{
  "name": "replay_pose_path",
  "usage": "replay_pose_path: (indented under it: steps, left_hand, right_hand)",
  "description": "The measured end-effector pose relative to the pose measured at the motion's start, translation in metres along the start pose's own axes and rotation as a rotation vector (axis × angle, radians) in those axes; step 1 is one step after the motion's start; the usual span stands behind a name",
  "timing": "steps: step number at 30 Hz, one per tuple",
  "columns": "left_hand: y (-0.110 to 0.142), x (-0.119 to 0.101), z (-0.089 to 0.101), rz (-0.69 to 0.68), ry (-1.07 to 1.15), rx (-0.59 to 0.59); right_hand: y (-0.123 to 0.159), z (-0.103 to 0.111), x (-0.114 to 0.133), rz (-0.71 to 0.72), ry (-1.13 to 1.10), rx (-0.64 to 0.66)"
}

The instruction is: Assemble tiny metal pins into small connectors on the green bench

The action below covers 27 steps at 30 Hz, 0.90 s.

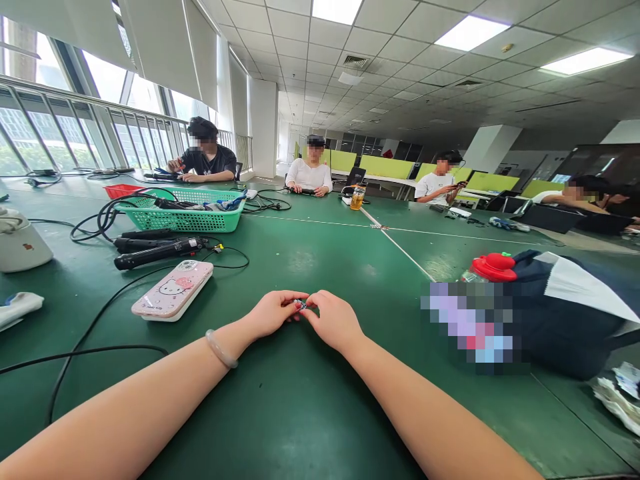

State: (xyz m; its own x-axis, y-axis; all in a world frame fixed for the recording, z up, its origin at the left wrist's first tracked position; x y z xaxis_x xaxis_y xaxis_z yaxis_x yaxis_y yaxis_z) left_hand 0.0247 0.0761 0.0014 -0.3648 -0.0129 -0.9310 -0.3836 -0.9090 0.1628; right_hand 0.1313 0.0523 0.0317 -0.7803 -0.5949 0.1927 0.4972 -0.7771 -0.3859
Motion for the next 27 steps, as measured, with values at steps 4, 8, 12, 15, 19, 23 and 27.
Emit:
replay_pose_path:
  steps: [4,8,12,15,19,23,27]
  left_hand:
    - [0.003,-0.002,-0.003,0.029,0.162,0.048]
    - [0.010,-0.006,-0.010,0.115,0.354,0.084]
    - [0.010,-0.002,-0.004,0.182,0.391,0.004]
    - [0.004,0.003,0.022,0.147,0.278,-0.147]
    - [0.005,-0.001,0.076,0.088,-0.558,-0.538]
    - [0.010,0.004,0.104,0.245,-1.051,-0.665]
    - [0.020,0.005,0.115,0.360,-1.166,-0.738]
  right_hand:
    - [-0.001,0.001,0.009,0.041,0.062,0.002]
    - [-0.002,0.001,0.015,0.064,0.089,-0.010]
    - [-0.003,0.001,0.014,0.053,0.066,-0.005]
    - [-0.003,0.002,0.004,0.014,0.020,-0.009]
    - [-0.001,0.001,-0.017,-0.081,-0.092,-0.027]
    - [0.000,0.000,-0.035,-0.152,-0.171,-0.045]
    - [0.003,-0.006,-0.044,-0.201,-0.222,-0.030]
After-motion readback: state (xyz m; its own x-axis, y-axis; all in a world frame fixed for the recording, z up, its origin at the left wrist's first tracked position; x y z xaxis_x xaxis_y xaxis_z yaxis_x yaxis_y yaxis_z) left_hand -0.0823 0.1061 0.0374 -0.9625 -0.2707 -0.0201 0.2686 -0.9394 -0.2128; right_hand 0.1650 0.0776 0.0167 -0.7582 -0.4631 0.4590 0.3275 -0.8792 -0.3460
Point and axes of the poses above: each hand's wrist, its own y-axis away from the middle knuckle, its own z-axis out of the back of the hand, x = y × z, the point moved 8 cm from there along -y, towards the middle knuckle, and after that the axes turned 11 degrees about z, right-handed, at the moved point
